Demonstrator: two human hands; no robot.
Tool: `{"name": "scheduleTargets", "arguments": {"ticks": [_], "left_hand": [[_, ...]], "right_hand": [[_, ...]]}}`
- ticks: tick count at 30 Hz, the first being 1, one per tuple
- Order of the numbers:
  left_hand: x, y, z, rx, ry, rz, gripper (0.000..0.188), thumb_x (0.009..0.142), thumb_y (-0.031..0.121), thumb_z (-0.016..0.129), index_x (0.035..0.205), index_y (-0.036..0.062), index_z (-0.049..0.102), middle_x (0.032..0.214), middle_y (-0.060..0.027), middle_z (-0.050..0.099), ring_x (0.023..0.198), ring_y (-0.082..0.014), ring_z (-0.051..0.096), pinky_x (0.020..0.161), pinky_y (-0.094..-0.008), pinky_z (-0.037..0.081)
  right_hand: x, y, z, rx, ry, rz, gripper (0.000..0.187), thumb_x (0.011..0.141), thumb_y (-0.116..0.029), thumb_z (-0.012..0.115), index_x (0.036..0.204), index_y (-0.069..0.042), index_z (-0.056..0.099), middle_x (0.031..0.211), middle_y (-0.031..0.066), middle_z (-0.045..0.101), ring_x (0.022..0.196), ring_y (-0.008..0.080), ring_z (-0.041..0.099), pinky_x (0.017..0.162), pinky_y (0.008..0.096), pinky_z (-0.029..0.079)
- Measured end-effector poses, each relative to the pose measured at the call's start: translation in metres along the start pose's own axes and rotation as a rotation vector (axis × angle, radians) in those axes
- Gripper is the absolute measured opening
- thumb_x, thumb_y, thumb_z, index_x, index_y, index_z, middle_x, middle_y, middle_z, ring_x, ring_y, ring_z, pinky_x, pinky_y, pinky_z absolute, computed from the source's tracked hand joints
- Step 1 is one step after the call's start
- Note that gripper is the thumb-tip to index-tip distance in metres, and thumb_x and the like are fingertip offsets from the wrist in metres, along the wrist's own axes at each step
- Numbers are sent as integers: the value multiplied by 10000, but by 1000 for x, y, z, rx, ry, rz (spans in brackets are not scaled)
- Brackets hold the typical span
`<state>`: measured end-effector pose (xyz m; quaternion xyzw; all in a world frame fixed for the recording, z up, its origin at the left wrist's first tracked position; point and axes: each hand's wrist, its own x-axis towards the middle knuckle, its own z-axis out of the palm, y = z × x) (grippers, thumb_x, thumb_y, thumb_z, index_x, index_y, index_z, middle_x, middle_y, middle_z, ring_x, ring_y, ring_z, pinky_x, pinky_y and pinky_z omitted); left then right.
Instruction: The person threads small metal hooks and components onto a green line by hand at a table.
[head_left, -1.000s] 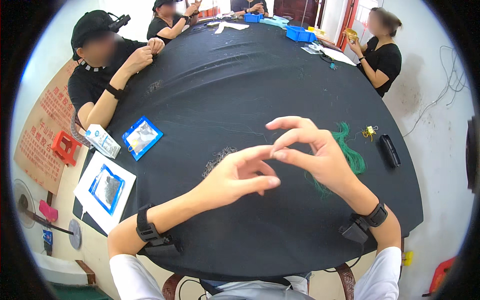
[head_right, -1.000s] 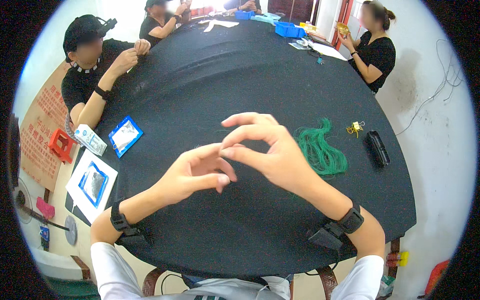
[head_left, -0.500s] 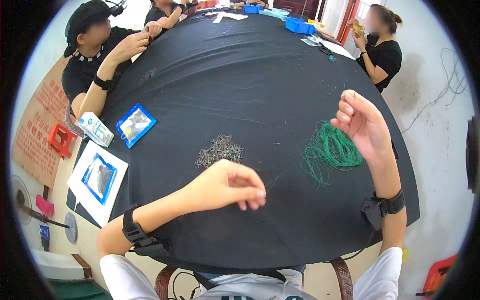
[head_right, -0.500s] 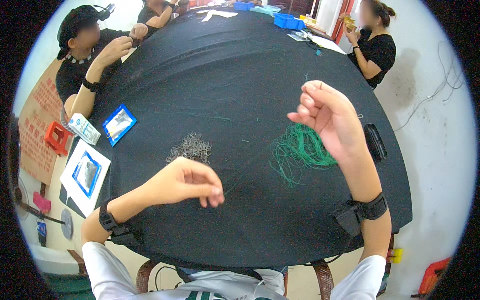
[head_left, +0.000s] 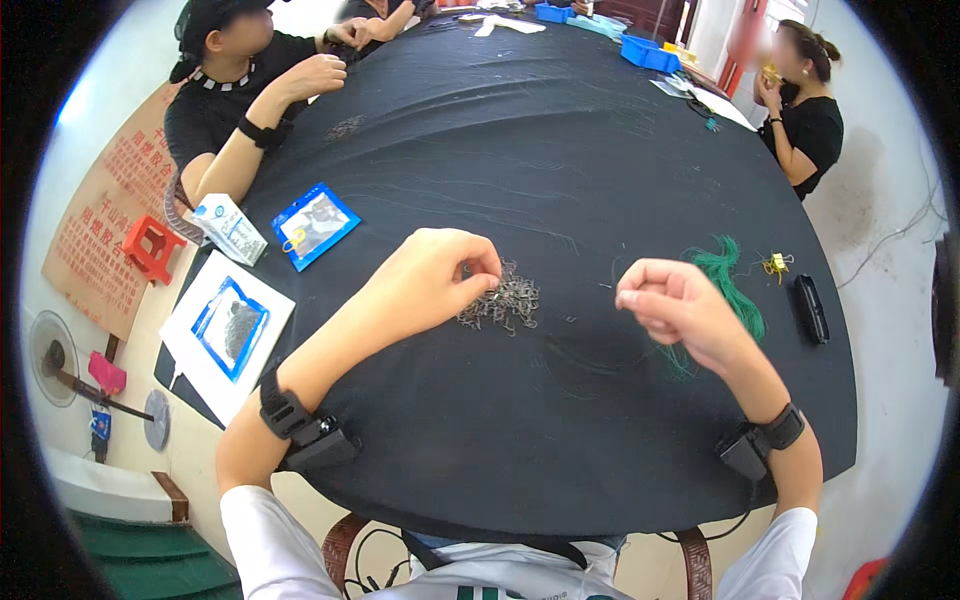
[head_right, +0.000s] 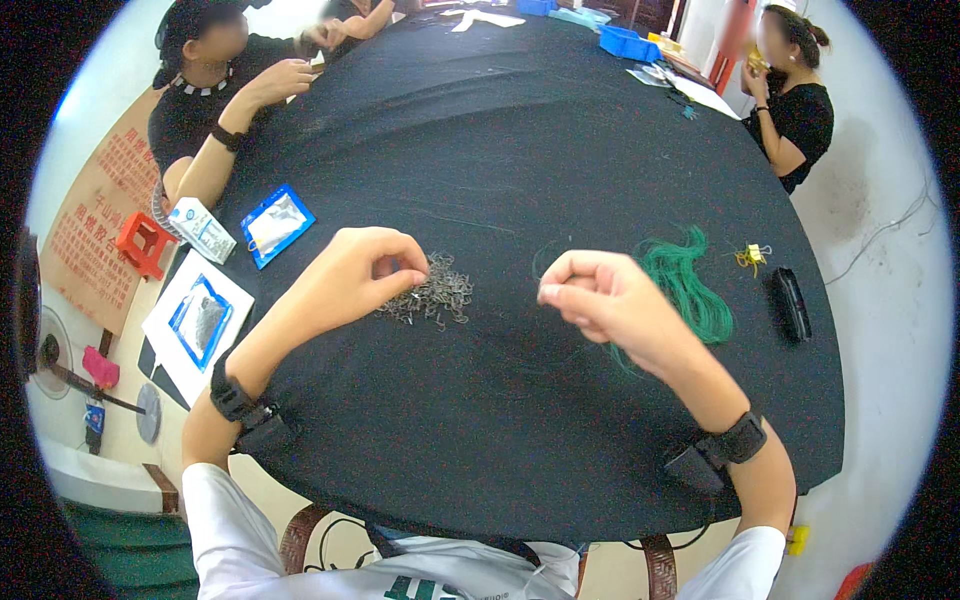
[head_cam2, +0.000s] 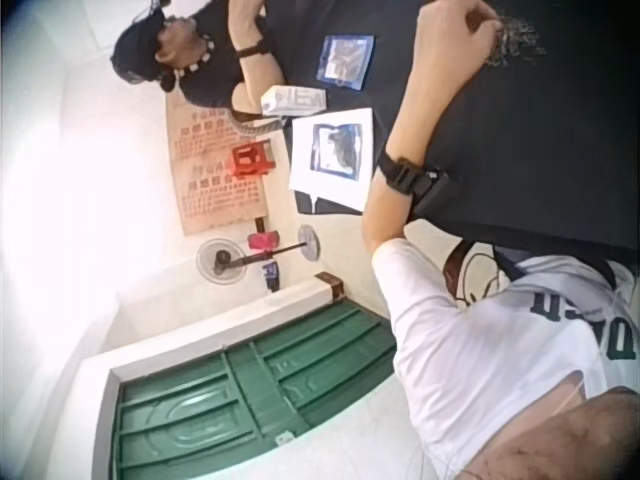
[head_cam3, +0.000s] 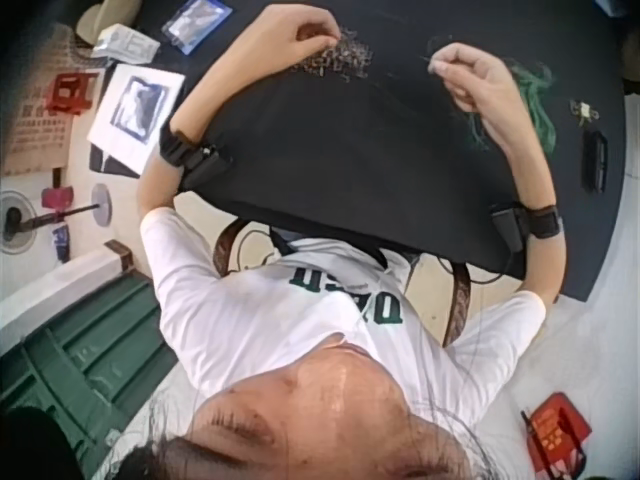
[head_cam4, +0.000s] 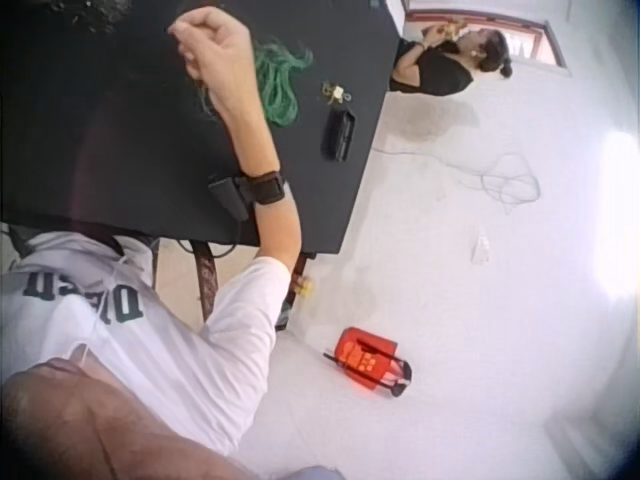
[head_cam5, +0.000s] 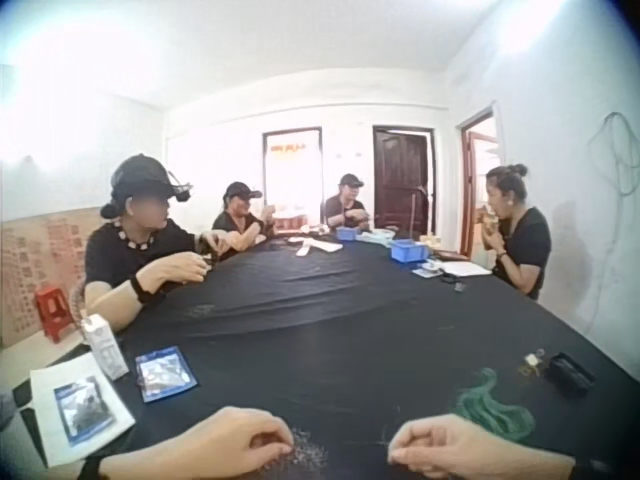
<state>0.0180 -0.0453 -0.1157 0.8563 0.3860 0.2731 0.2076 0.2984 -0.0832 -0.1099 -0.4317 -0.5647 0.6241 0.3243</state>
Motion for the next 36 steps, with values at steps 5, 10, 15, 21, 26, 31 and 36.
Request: {"name": "scheduleTargets", "arguments": {"ticks": [5,10,15,21,26,31,36], "left_hand": [[-5,5,4,-24,-164,111,85,775,100,658,817,34,623,759,-64,573,602,-167,532,565,-290,440],[-10,7,14,53,-147,41,106,775,127,670,822,41,630,768,-71,574,602,-192,556,568,-311,450],[-15,6,23,75,-113,27,111,777,132,671,821,43,623,761,-72,572,603,-191,561,569,-314,457],[-17,9,31,30,-89,24,103,777,122,670,824,48,617,751,-68,564,584,-185,553,550,-303,449],[-18,9,32,52,-18,27,101,773,108,670,833,49,614,748,-64,562,565,-178,534,533,-297,432],[-19,8,34,6,-20,33,92,768,86,668,824,43,609,753,-60,553,560,-169,521,531,-293,427],[-16,7,30,26,32,55,92,767,77,664,830,36,611,753,-61,547,574,-158,522,535,-284,428]], "right_hand": [[13,21,14,-26,-60,-33,70,883,-98,580,862,-35,556,656,-69,423,515,-1,314,435,176,210],[13,28,9,-23,-38,-56,85,876,-100,586,846,-26,559,629,-63,418,519,2,329,436,181,216],[15,30,7,-81,-59,-42,92,890,-127,582,874,-37,575,601,-83,439,518,-4,350,448,186,240],[14,27,6,-114,-95,-67,103,894,-122,574,877,-21,577,592,-85,432,526,-2,363,476,194,269],[14,29,6,-87,-112,-72,98,889,-116,576,871,-20,578,595,-84,440,531,-2,366,480,190,264],[14,29,8,-83,-117,-80,95,886,-118,581,869,-25,578,597,-86,441,533,-4,364,481,188,263],[14,32,7,-85,-97,-90,103,885,-109,571,852,-12,577,601,-72,435,501,-1,328,444,183,221]]}}
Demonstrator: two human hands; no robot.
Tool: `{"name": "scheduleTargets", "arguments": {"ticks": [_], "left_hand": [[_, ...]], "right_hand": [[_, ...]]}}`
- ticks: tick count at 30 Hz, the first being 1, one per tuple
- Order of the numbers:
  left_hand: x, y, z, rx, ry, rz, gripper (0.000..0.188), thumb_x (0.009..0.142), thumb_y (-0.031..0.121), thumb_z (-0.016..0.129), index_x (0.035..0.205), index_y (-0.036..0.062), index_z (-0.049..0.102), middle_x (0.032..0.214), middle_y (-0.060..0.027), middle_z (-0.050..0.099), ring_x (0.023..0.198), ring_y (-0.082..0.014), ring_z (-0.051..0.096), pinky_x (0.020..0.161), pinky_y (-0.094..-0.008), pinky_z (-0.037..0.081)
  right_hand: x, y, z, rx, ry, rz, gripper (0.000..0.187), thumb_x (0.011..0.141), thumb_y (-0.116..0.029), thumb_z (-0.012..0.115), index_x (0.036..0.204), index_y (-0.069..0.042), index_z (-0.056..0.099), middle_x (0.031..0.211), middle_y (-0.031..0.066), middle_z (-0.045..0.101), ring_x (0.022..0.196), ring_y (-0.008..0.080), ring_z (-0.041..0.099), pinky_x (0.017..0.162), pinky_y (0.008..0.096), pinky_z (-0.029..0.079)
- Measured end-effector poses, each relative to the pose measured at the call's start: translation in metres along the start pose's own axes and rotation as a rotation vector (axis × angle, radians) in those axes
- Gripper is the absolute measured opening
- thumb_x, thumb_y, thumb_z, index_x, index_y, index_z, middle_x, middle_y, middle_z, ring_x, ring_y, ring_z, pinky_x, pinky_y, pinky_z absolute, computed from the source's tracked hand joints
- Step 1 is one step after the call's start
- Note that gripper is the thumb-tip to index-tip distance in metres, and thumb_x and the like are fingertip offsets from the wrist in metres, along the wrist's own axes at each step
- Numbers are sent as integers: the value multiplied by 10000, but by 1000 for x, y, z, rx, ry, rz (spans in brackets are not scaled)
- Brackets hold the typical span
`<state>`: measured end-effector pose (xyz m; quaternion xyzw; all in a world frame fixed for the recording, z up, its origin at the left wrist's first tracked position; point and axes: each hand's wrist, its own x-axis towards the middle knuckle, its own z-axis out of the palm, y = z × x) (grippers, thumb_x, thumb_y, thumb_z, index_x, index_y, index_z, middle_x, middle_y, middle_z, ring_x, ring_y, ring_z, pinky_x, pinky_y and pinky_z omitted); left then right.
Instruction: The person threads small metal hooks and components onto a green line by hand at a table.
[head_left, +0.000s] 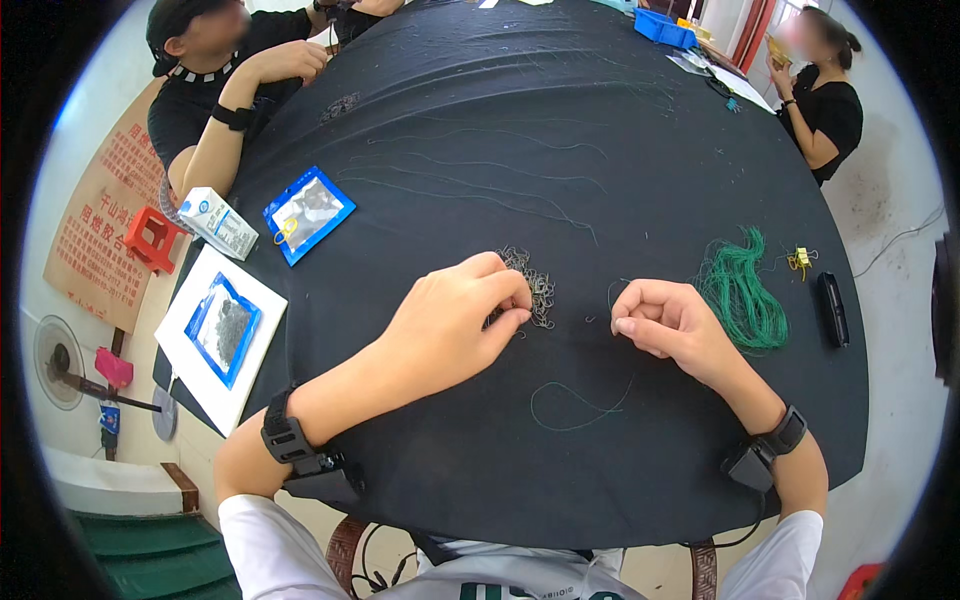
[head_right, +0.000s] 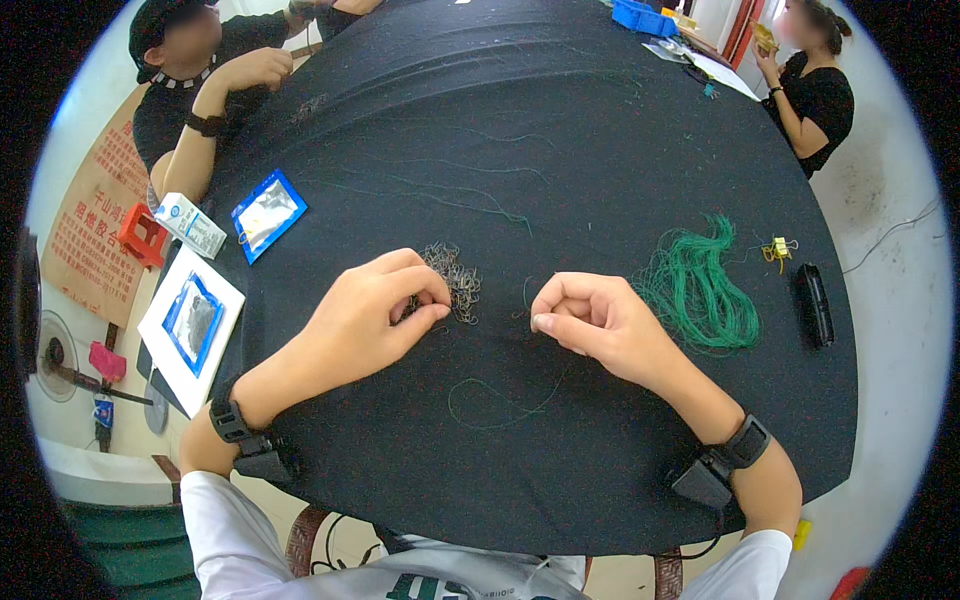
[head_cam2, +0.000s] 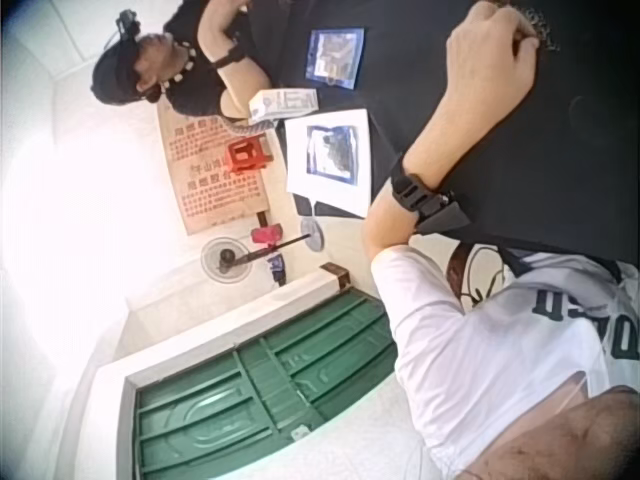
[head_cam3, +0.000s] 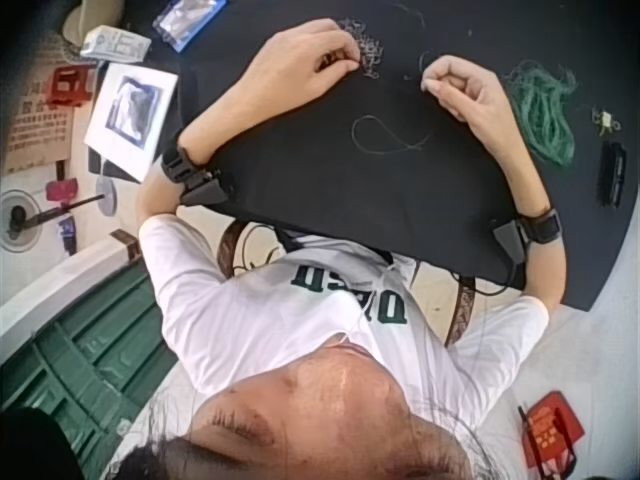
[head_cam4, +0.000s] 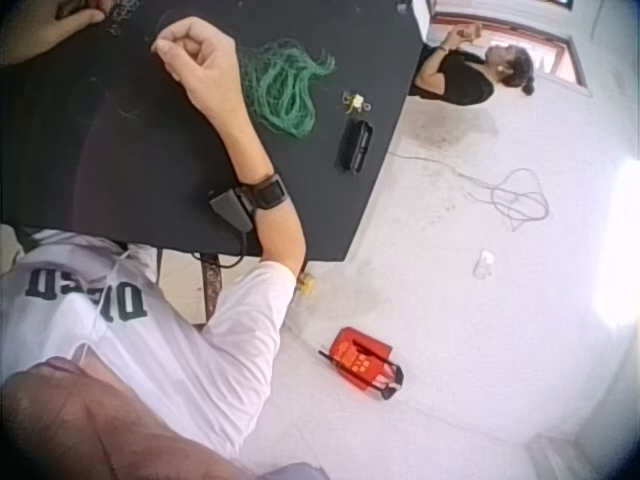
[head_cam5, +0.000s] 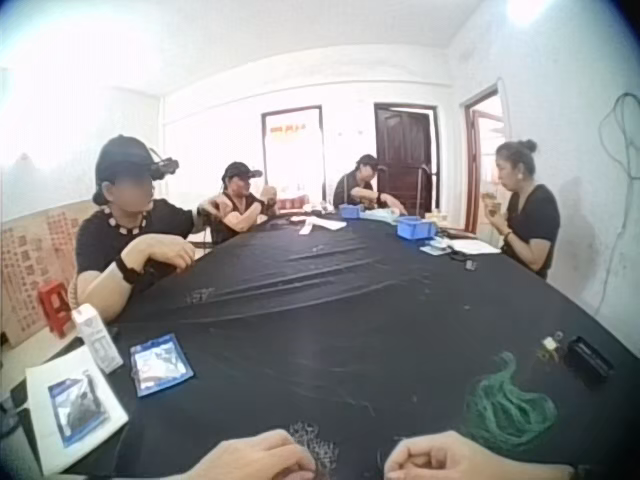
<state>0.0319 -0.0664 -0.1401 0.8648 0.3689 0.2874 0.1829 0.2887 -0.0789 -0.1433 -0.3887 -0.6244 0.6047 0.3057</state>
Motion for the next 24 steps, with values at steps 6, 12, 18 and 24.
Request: {"name": "scheduleTargets", "arguments": {"ticks": [6,12,18,24], "left_hand": [[-1,-2,-11,5,-89,-30,95,761,72,665,837,38,619,753,-63,546,587,-162,530,547,-286,436],[-1,1,-7,12,-141,-1,104,757,91,673,834,41,625,762,-73,552,605,-179,544,561,-298,447],[-3,0,-5,81,-176,63,74,778,95,635,807,42,593,780,-93,554,668,-249,575,607,-339,458],[-3,4,-5,190,-166,190,71,789,77,615,810,40,558,768,-99,523,684,-269,566,599,-357,446]], "right_hand": [[1,1,0,18,-13,-28,97,884,-105,574,853,-14,579,583,-77,425,501,-1,327,445,183,222],[0,-1,-2,2,-38,-19,106,890,-125,584,854,-26,575,593,-80,448,526,1,366,475,190,270],[2,0,-1,24,-21,-16,100,888,-107,572,852,-14,578,577,-82,412,495,-1,310,444,187,215],[0,-2,-2,20,-31,-19,113,902,-136,577,881,-25,576,613,-80,461,532,0,370,477,190,275]]}}
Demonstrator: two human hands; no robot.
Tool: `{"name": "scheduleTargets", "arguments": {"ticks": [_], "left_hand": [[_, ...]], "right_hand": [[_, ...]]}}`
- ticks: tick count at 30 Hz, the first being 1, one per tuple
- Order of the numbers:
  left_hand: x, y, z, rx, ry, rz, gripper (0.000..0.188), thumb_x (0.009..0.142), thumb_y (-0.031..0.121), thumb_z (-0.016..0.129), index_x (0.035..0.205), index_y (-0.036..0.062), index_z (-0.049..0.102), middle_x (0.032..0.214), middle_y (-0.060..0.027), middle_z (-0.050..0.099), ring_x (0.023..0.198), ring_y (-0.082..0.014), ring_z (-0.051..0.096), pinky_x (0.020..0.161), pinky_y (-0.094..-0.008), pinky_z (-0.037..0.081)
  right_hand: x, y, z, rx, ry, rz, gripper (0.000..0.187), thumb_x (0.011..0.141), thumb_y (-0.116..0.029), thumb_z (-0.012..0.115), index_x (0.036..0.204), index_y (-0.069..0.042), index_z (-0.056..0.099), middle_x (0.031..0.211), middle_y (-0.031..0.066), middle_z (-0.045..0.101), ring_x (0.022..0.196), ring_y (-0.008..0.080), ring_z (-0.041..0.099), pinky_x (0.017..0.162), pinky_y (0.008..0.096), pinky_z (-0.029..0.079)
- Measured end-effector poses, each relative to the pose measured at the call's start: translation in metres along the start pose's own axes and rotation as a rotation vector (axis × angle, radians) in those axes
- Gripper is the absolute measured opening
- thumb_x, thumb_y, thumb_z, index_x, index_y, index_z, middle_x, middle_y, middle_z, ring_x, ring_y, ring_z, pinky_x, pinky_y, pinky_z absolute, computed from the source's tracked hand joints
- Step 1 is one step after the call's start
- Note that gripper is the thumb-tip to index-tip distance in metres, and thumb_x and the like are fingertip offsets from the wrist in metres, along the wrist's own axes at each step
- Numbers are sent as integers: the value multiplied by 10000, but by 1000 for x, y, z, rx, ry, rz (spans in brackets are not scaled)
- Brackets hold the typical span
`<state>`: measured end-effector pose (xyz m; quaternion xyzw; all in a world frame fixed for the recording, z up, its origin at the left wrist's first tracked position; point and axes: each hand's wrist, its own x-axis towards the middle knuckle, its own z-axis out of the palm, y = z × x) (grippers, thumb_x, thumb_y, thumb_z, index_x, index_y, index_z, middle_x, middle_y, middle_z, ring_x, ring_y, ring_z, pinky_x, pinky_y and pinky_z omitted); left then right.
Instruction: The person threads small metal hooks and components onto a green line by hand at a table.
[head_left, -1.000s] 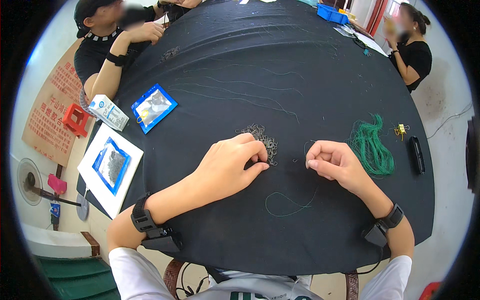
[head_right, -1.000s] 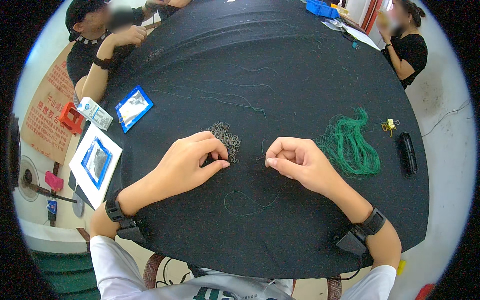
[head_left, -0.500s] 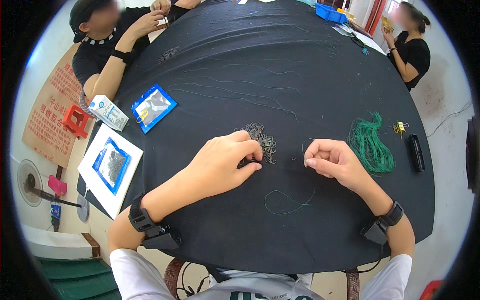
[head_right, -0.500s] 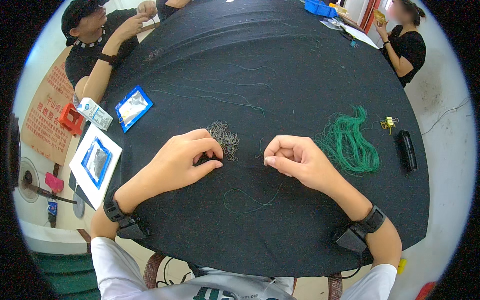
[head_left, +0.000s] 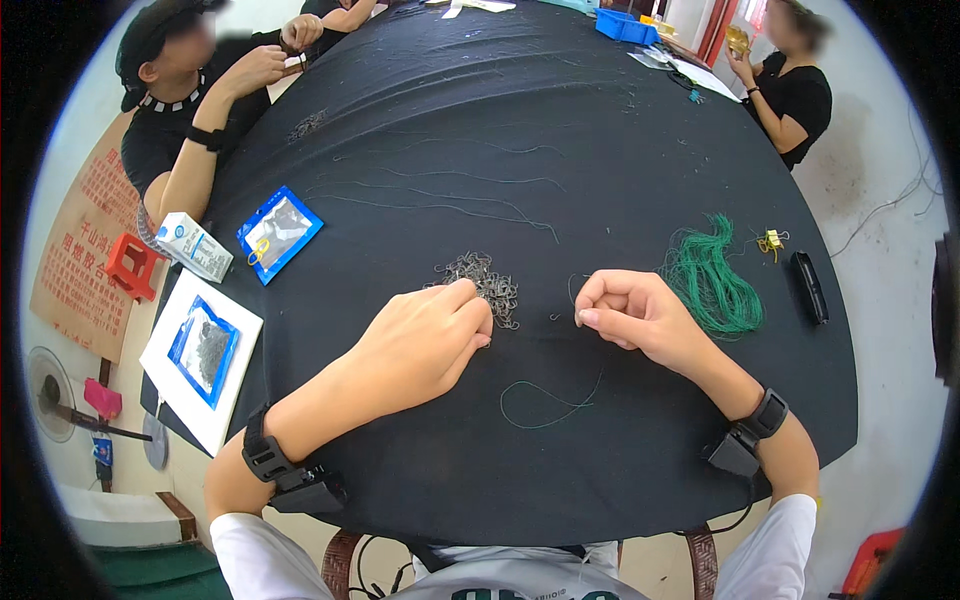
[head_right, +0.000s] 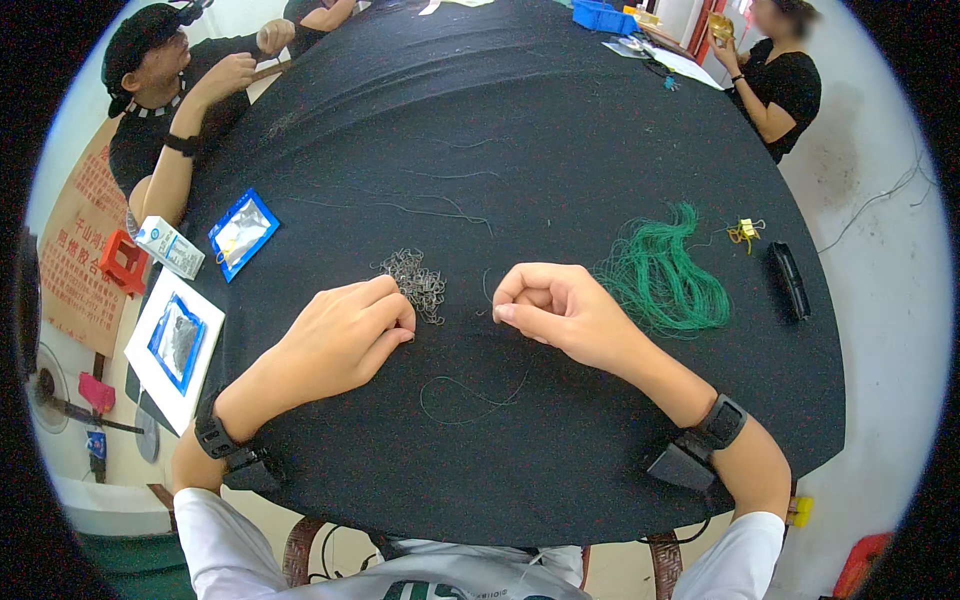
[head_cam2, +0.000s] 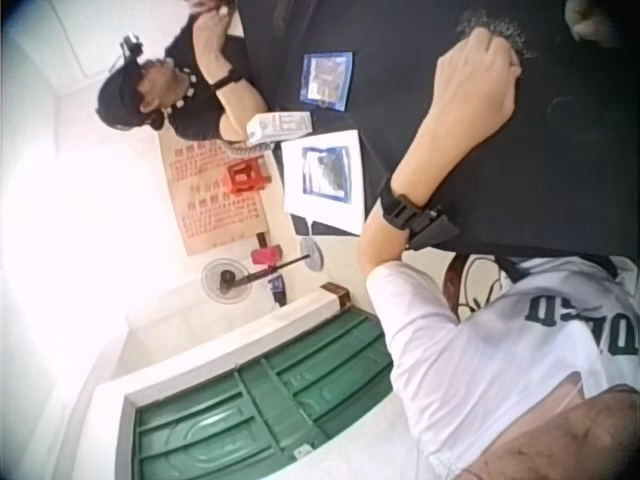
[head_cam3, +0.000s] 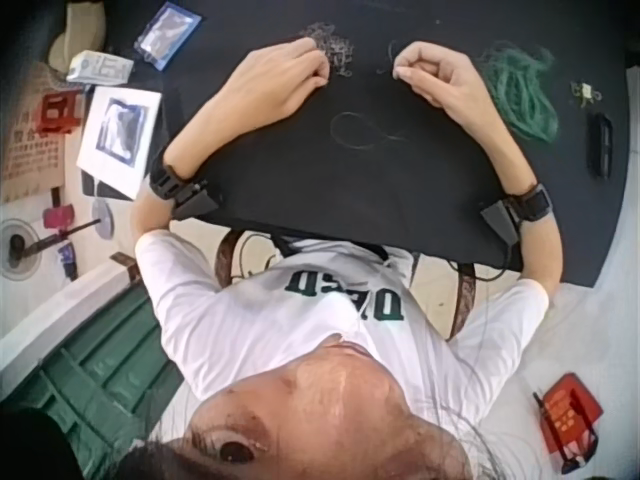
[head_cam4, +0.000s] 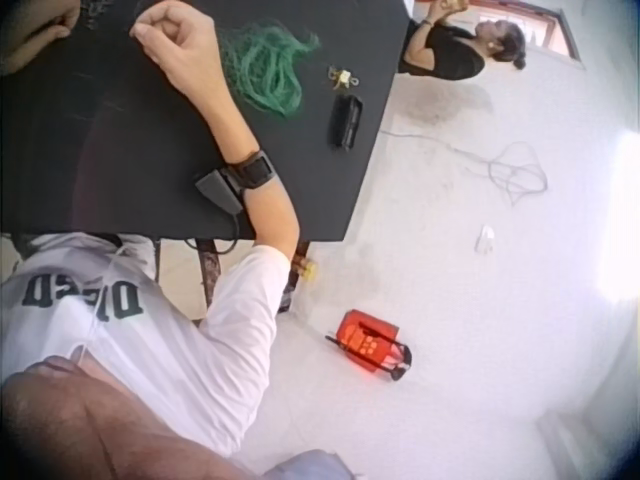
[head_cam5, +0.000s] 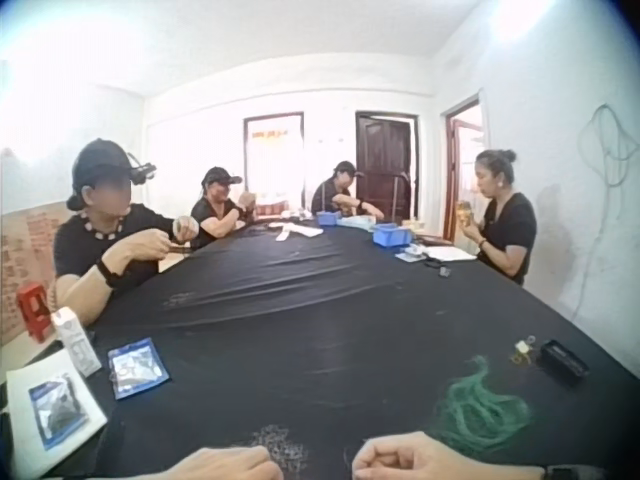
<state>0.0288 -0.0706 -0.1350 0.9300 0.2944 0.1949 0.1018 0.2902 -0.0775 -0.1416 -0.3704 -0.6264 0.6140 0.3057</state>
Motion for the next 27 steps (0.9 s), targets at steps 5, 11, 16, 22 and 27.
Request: {"name": "scheduleTargets", "arguments": {"ticks": [5,11,16,22,27], "left_hand": [[7,17,-3,-493,68,-140,69,809,34,609,839,53,551,839,-72,505,674,-192,543,613,-304,437],[5,36,7,-709,105,-104,62,865,67,588,918,62,557,1064,-64,436,788,-84,471,658,-219,413],[2,39,19,-876,169,-138,18,893,93,566,904,86,554,1027,-50,444,701,-72,420,615,-217,384],[0,38,24,-1008,193,-151,12,904,84,549,905,74,543,1031,-46,442,712,-64,415,622,-208,385],[-1,38,28,-1125,212,-141,15,907,73,543,915,61,538,1035,-44,445,723,-69,411,643,-216,408]], "right_hand": [[-5,-7,16,27,167,-129,112,914,-129,555,920,-18,575,695,-21,551,528,15,431,474,177,324],[-15,-10,45,312,-84,12,132,936,-143,528,976,-22,562,718,34,623,485,52,502,434,180,380],[-14,-11,48,344,-91,19,150,942,-154,517,977,-15,561,735,56,625,508,59,507,461,194,395],[-13,-4,43,507,-161,86,156,931,-164,538,961,-15,572,756,77,630,513,85,522,468,197,403],[-14,-2,46,652,-178,107,143,923,-158,550,952,-19,568,747,82,626,518,96,536,468,208,419]]}}
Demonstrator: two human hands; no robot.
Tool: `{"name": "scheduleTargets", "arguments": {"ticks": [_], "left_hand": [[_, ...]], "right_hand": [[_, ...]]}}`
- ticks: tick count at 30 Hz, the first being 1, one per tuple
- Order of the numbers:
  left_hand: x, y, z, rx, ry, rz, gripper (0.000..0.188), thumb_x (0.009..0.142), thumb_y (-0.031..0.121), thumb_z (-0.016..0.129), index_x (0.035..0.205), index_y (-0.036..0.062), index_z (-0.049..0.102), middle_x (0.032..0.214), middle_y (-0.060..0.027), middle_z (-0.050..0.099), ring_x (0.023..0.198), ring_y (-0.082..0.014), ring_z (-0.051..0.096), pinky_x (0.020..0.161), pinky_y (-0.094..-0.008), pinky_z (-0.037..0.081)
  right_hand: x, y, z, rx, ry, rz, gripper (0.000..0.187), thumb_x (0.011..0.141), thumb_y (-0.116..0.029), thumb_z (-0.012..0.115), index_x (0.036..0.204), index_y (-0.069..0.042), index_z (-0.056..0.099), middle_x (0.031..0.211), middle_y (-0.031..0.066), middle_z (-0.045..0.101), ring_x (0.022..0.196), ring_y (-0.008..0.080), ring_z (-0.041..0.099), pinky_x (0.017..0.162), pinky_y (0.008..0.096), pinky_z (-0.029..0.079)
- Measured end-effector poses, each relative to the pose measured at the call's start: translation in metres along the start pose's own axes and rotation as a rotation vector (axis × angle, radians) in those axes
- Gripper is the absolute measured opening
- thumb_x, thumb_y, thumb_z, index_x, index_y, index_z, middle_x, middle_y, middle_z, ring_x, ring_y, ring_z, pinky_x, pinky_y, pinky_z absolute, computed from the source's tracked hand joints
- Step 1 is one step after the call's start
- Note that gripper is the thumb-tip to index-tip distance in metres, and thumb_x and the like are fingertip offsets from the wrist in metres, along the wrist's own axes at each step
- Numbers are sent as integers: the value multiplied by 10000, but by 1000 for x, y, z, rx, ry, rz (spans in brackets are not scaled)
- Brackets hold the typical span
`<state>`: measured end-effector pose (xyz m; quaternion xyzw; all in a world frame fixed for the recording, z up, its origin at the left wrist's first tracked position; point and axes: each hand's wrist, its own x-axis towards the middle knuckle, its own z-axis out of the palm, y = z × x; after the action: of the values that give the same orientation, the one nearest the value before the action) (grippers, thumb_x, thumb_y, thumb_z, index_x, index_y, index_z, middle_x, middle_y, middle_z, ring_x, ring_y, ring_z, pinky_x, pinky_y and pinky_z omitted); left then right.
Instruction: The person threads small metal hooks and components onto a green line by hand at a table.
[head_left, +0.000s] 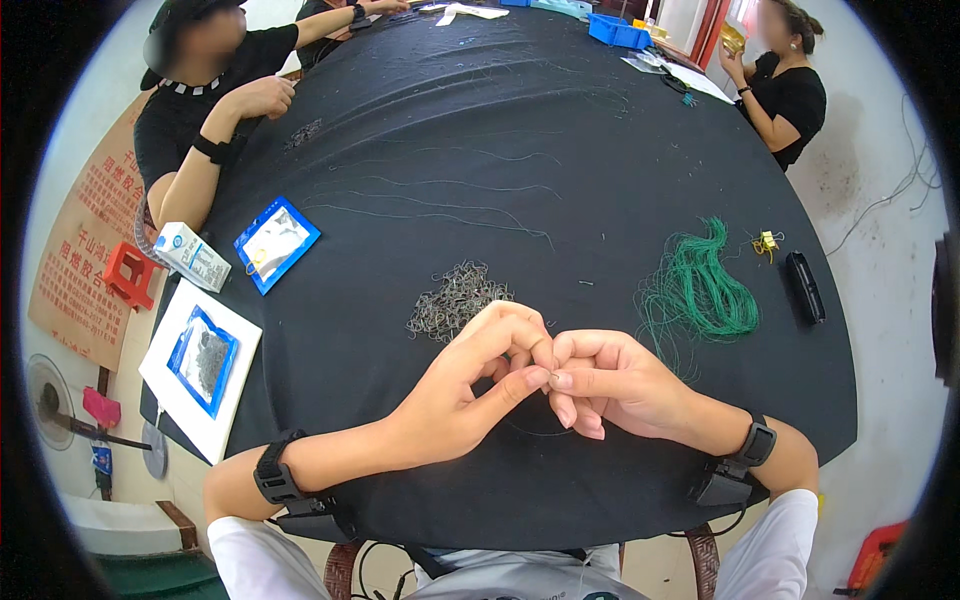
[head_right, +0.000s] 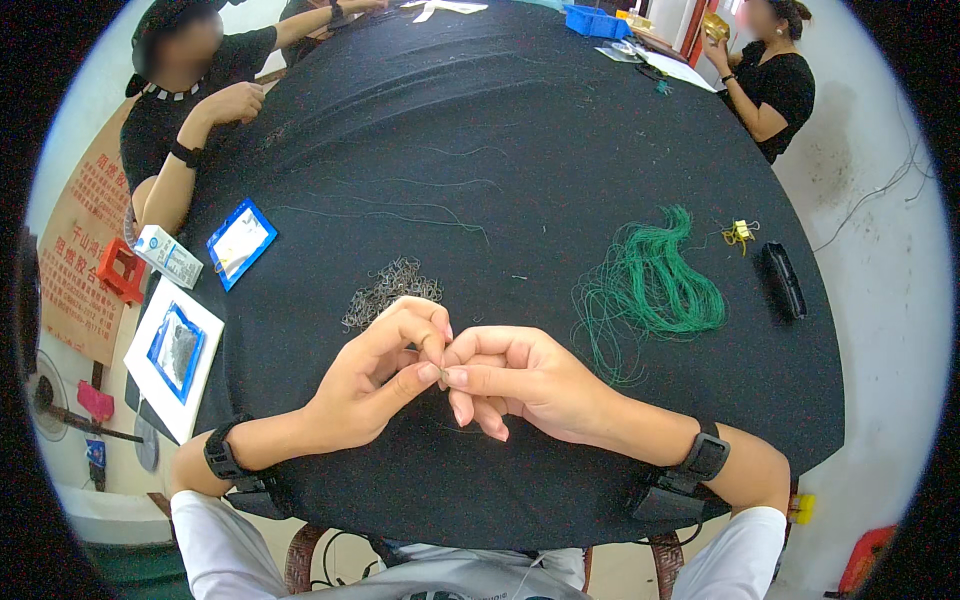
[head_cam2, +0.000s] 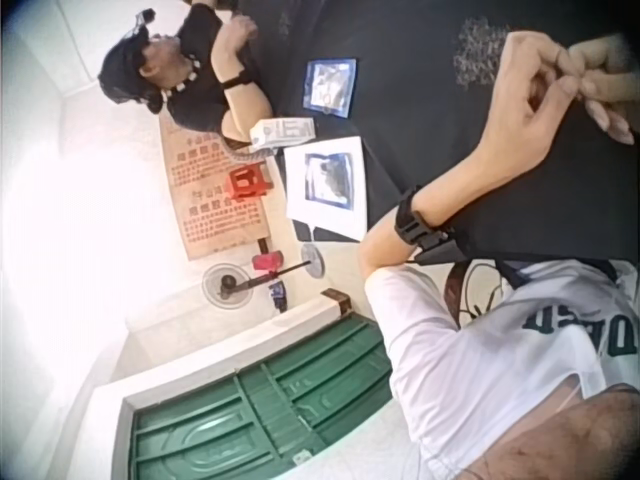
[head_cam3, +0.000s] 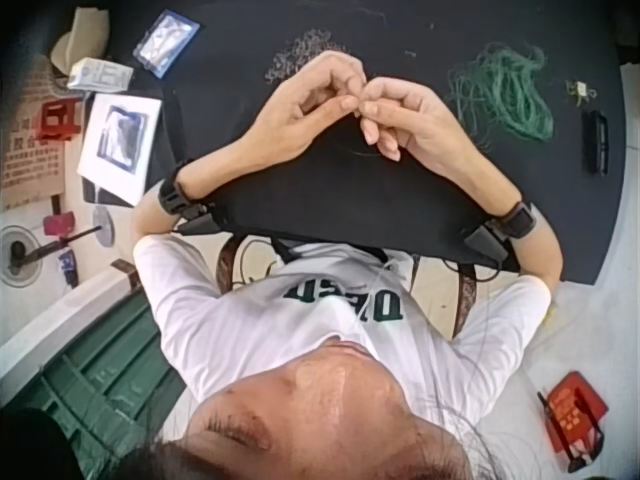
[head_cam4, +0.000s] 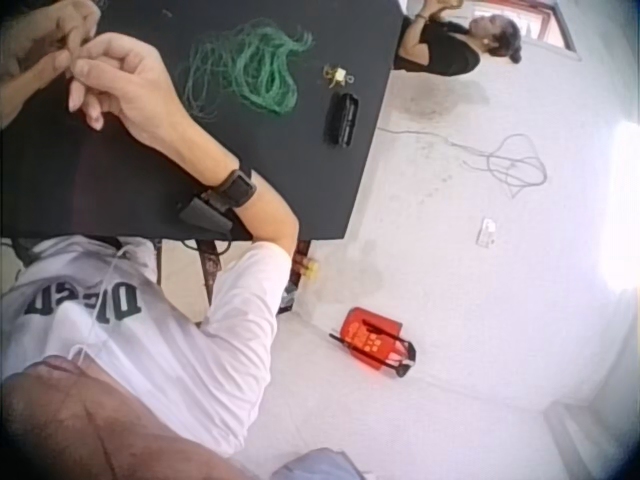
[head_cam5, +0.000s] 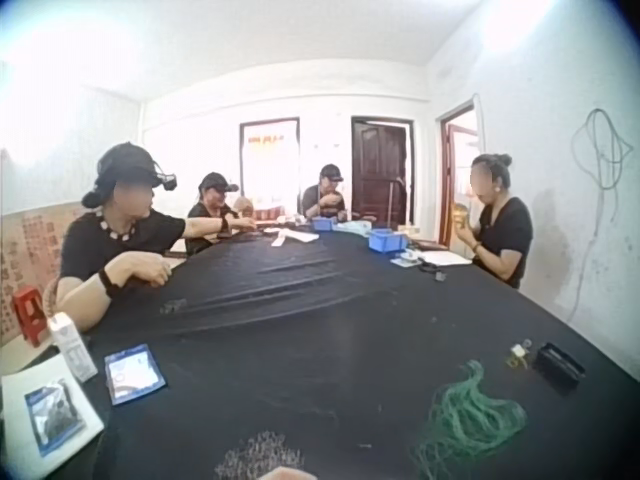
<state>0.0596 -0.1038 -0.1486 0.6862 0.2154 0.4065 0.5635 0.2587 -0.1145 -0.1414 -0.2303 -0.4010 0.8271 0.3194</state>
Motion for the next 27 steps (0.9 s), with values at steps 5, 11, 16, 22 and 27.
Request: {"name": "scheduleTargets", "arguments": {"ticks": [5,11,16,22,27], "left_hand": [[0,8,-3,0,16,-23,94,904,72,550,986,41,585,1025,-61,504,783,-88,506,669,-231,456],[-2,9,-7,179,2,-48,151,865,-5,582,1016,-24,585,963,-110,605,833,-139,621,716,-243,511],[-1,10,-7,348,-3,5,120,829,-16,622,947,-33,610,907,-98,622,795,-137,638,700,-246,520],[-1,8,-5,416,-6,34,124,798,-22,648,919,-23,620,864,-95,628,760,-138,640,656,-241,518],[-1,7,-4,436,21,59,118,787,-24,655,900,-20,621,846,-93,626,724,-137,633,622,-244,514]], "right_hand": [[-4,-6,6,-128,90,-95,136,910,-132,568,955,-4,575,739,83,626,525,81,531,466,205,418],[-9,-7,12,-805,333,-302,80,874,-80,600,917,-14,615,716,50,643,603,57,584,518,183,444],[-7,-3,10,-1155,324,-515,51,815,-48,645,861,-34,629,657,34,625,563,70,582,497,218,446],[-6,1,5,-1239,316,-567,76,782,-36,666,846,-43,626,635,51,604,525,141,580,486,248,451],[-4,2,4,-1216,314,-598,80,779,-34,670,845,-38,626,642,58,610,524,142,582,486,257,456]]}}
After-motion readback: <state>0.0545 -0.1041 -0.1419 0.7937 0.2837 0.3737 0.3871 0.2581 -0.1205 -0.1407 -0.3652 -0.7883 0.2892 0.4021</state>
